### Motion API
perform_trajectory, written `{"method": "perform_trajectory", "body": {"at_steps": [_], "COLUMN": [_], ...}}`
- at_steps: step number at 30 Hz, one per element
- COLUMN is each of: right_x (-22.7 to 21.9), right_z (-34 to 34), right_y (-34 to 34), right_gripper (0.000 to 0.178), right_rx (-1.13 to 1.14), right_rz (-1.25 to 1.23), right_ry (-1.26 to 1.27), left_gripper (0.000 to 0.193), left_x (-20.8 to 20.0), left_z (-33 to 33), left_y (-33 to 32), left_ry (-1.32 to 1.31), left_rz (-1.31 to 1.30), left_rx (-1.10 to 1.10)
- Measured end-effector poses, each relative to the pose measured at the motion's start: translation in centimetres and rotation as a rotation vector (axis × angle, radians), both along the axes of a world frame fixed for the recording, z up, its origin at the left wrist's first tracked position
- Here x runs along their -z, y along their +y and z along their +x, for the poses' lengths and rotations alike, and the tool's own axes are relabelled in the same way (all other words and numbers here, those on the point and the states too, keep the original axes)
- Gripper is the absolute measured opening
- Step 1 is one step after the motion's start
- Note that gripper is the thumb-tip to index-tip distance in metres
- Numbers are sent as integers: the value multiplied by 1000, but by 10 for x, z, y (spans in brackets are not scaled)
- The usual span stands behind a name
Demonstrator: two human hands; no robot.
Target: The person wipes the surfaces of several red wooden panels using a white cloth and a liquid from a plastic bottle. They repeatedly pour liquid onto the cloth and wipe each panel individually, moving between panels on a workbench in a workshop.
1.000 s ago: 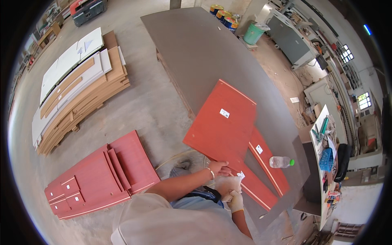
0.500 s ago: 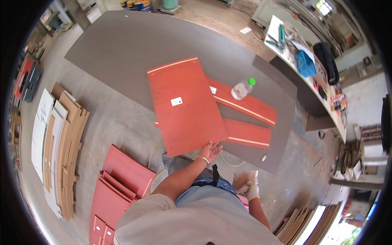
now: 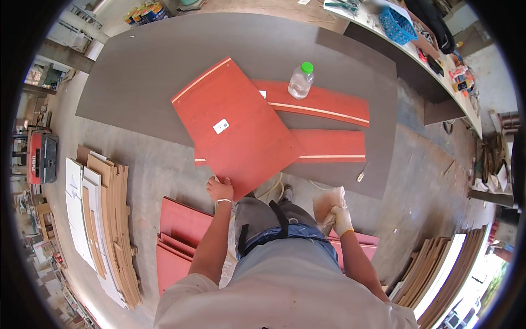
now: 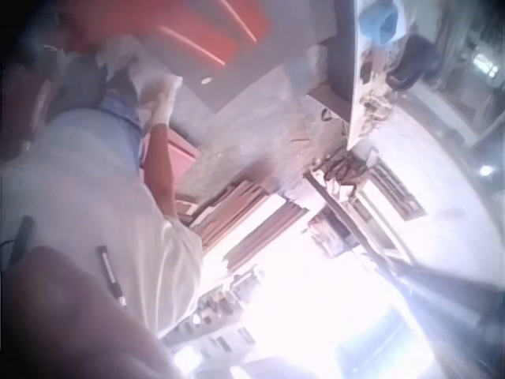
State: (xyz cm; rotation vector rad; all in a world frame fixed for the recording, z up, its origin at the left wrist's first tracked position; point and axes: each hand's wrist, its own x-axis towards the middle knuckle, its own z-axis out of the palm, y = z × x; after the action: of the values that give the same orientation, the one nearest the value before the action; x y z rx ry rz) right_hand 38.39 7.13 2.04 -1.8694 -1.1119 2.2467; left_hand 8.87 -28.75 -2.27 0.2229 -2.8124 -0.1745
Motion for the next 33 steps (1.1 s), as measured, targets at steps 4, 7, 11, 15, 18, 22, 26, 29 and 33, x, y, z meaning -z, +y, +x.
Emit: {"method": "perform_trajectory", "body": {"at_steps": [4, 7, 11, 15, 18, 22, 26, 29, 33], "right_x": [-23, -12, 1, 9, 16, 19, 15, -22, -66], "right_z": [-19, 14, 16, 25, 32, 36, 31, -17, -64], "right_y": [-3, 16, 23, 30, 28, 20, 22, 15, 21], "right_gripper": [39, 38, 36, 37, 37, 35, 30, 31, 61], "right_rx": [-93, 7, 167, 203, 256, 306, 375, 456, 589], "right_rz": [-23, -9, -98, -65, -68, -97, -157, -255, -245], "right_ry": [34, -9, 128, 168, 185, 193, 213, 291, 477], "left_gripper": [36, 36, 34, 33, 35, 35, 32, 64, 96], "left_x": [-1, -22, 16, 65, 76, 38, -32, -49, -76], "left_z": [-20, 27, 74, 80, 40, -14, -47, -92, -195], "left_y": [-18, 54, 109, 129, 95, 59, 95, 117, 223], "left_ry": [-740, -869, -1285, -1316, -1122, -875, -718, -403, -644], "left_rz": [1163, 1317, 1144, 1250, 1422, 735, 455, 752, 580], "left_rx": [-227, -107, 203, -206, -290, 146, 416, 720, 872]}}
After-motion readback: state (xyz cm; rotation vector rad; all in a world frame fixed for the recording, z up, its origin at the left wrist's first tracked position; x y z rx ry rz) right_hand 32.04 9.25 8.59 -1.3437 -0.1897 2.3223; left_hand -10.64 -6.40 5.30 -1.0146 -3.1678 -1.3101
